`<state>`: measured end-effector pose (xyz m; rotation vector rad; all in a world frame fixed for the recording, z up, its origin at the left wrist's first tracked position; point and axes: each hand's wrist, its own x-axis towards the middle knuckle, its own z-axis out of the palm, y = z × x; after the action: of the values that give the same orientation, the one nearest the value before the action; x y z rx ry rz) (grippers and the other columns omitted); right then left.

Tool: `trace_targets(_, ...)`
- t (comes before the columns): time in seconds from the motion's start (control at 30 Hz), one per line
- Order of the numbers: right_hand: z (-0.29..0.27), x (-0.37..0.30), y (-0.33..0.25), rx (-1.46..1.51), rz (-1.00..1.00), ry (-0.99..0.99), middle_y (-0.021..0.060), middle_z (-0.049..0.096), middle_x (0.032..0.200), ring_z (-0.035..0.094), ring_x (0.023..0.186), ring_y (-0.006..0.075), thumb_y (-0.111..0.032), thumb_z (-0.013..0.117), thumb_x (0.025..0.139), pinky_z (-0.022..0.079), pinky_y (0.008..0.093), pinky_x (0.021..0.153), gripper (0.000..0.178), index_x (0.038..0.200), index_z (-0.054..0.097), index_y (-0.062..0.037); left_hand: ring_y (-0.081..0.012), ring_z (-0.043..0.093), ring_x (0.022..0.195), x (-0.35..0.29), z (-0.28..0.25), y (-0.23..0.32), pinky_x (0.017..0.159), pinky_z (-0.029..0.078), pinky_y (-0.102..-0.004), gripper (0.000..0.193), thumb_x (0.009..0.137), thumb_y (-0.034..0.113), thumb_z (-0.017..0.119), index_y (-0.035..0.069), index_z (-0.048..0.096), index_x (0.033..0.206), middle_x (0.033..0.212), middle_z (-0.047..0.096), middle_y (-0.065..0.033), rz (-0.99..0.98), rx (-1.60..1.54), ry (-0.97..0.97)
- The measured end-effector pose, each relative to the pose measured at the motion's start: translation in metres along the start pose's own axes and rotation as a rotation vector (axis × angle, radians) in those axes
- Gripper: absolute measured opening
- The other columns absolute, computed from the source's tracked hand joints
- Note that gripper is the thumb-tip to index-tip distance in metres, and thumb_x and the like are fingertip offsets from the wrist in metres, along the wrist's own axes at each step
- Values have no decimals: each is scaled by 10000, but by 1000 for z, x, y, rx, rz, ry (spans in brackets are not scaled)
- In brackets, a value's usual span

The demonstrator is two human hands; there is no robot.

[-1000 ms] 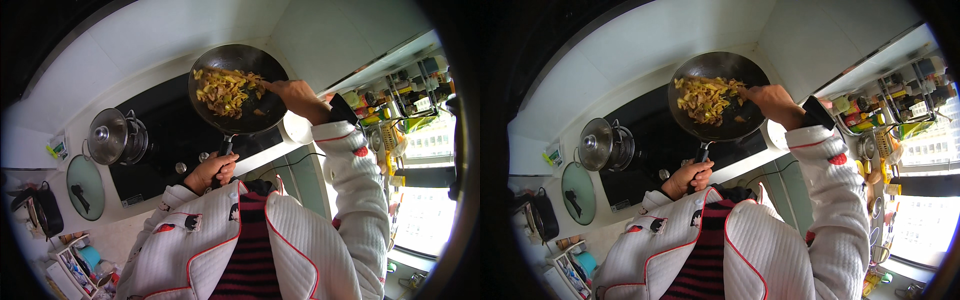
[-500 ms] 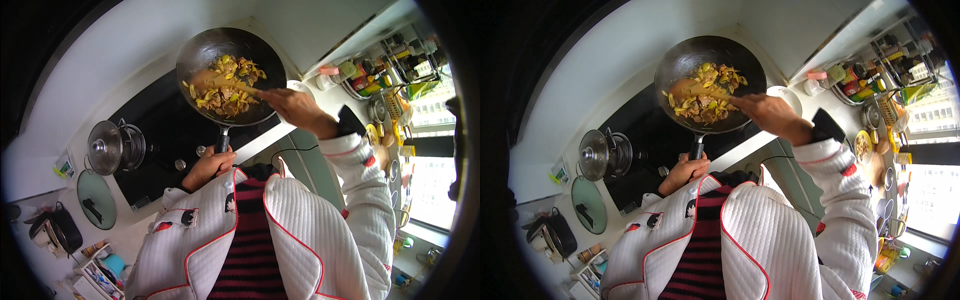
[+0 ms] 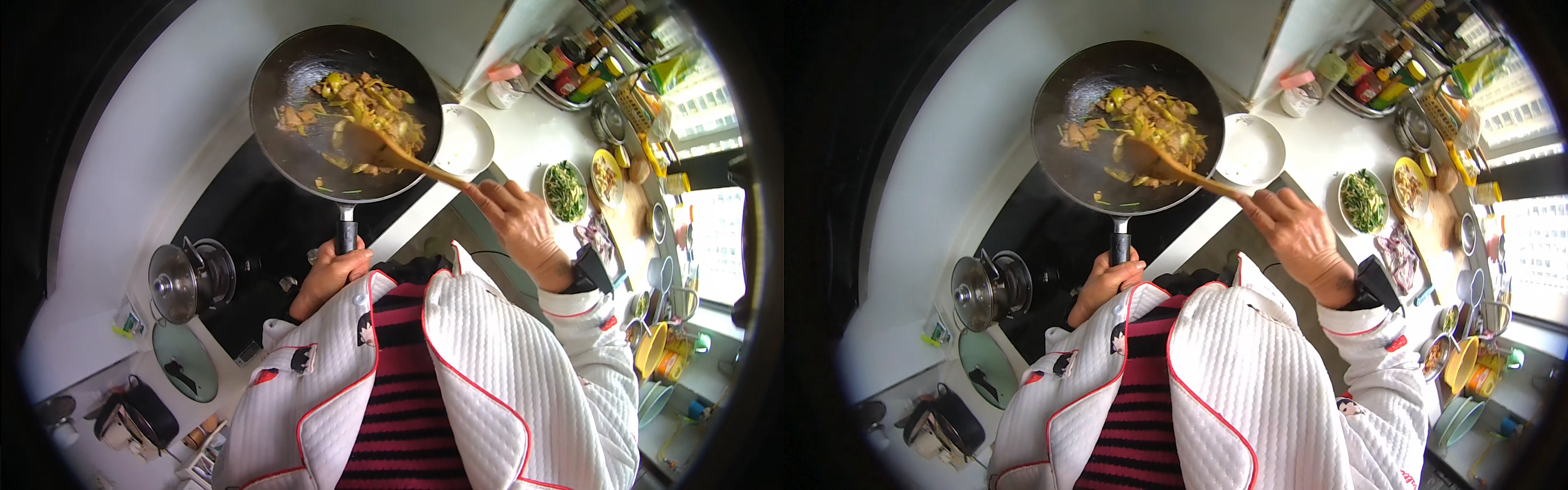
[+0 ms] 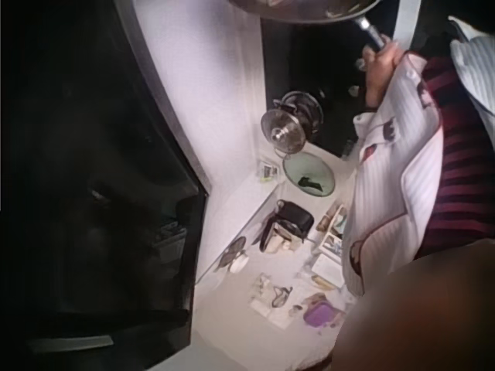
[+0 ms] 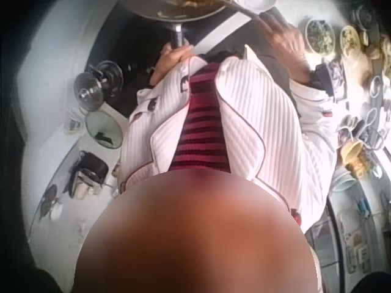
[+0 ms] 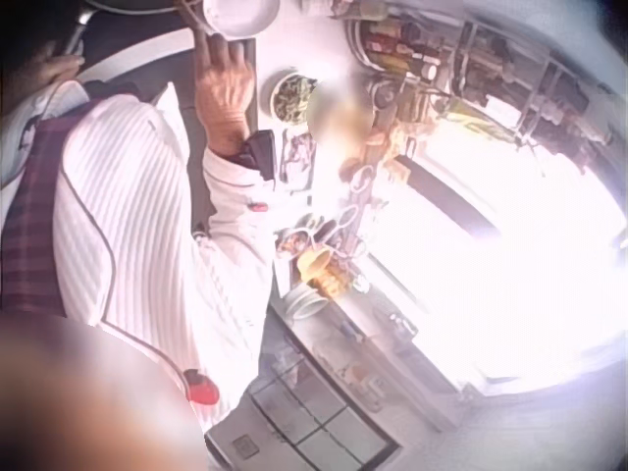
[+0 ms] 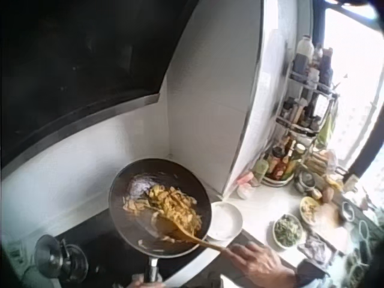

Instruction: The person stirs a vegetable and meat mixture in a wok, then transfers it to a plate. They add more ingredients to the wok and continue cooking. Later, they use a crepe maker to cook a batter-based item, spreading and flipping it with a spatula.

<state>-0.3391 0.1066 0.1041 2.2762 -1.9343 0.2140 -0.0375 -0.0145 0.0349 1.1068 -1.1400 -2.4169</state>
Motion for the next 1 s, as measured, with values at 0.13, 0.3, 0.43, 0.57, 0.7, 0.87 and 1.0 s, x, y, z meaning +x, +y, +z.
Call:
trace_targets(0.13, 17, -24, -12, 304, 96, 27, 68, 656, 1064, 667, 861, 257, 46, 620, 759, 570, 356, 688, 610, 1355, 591, -83, -62, 417, 504, 6, 6, 1, 490, 327, -247, 143, 922, 51, 635, 70, 515, 847, 588, 474, 26, -6, 94, 30)
trace_targets(0.3, 35, -49, 0, 227, 262, -74, 43, 644, 1069, 664, 794, 248, 47, 628, 744, 565, 348, 648, 715, 1423, 547, -161, -54, 422, 501, 9, 18, 0, 491, 325, -241, 140, 918, 40, 638, 76, 522, 849, 584, 474, 32, -30, 90, 64)
trace_targets(0.43, 45, -63, 13, 122, 279, -64, 16, 617, 1001, 621, 777, 221, -47, 619, 812, 547, 359, 662, 670, 1449, 517, -227, -45, 413, 515, 10, 28, 0, 501, 316, -238, 165, 920, 55, 639, 83, 520, 808, 584, 467, 39, -59, 161, 95)
trace_targets(0.57, 55, -74, 24, 33, 328, -23, 0, 613, 987, 597, 778, 201, -65, 625, 821, 535, 338, 670, 639, 1431, 538, -233, -38, 408, 537, 9, 36, -2, 515, 311, -239, 186, 917, 72, 643, 86, 521, 776, 601, 474, 47, -55, 241, 95)
trace_targets(0.7, 60, -85, 31, -26, 380, -63, -16, 618, 1023, 596, 827, 187, -86, 613, 822, 532, 333, 724, 631, 1427, 543, -251, -37, 416, 550, 6, 46, -3, 522, 316, -237, 175, 912, 76, 648, 83, 530, 783, 623, 491, 47, -75, 304, 136)
trace_targets(0.87, 64, -93, 38, -83, 399, -66, -34, 610, 1048, 595, 867, 174, -105, 602, 824, 529, 322, 746, 635, 1434, 534, -264, -36, 425, 559, 3, 58, -6, 526, 324, -235, 162, 913, 74, 648, 83, 538, 794, 637, 499, 46, -95, 313, 173)
trace_targets(1.0, 68, -98, 45, -107, 361, -14, -38, 578, 994, 561, 828, 163, -125, 618, 824, 508, 299, 700, 617, 1423, 546, -253, -39, 429, 566, 0, 59, -16, 528, 333, -239, 162, 908, 87, 661, 89, 542, 798, 644, 501, 46, -108, 304, 219)
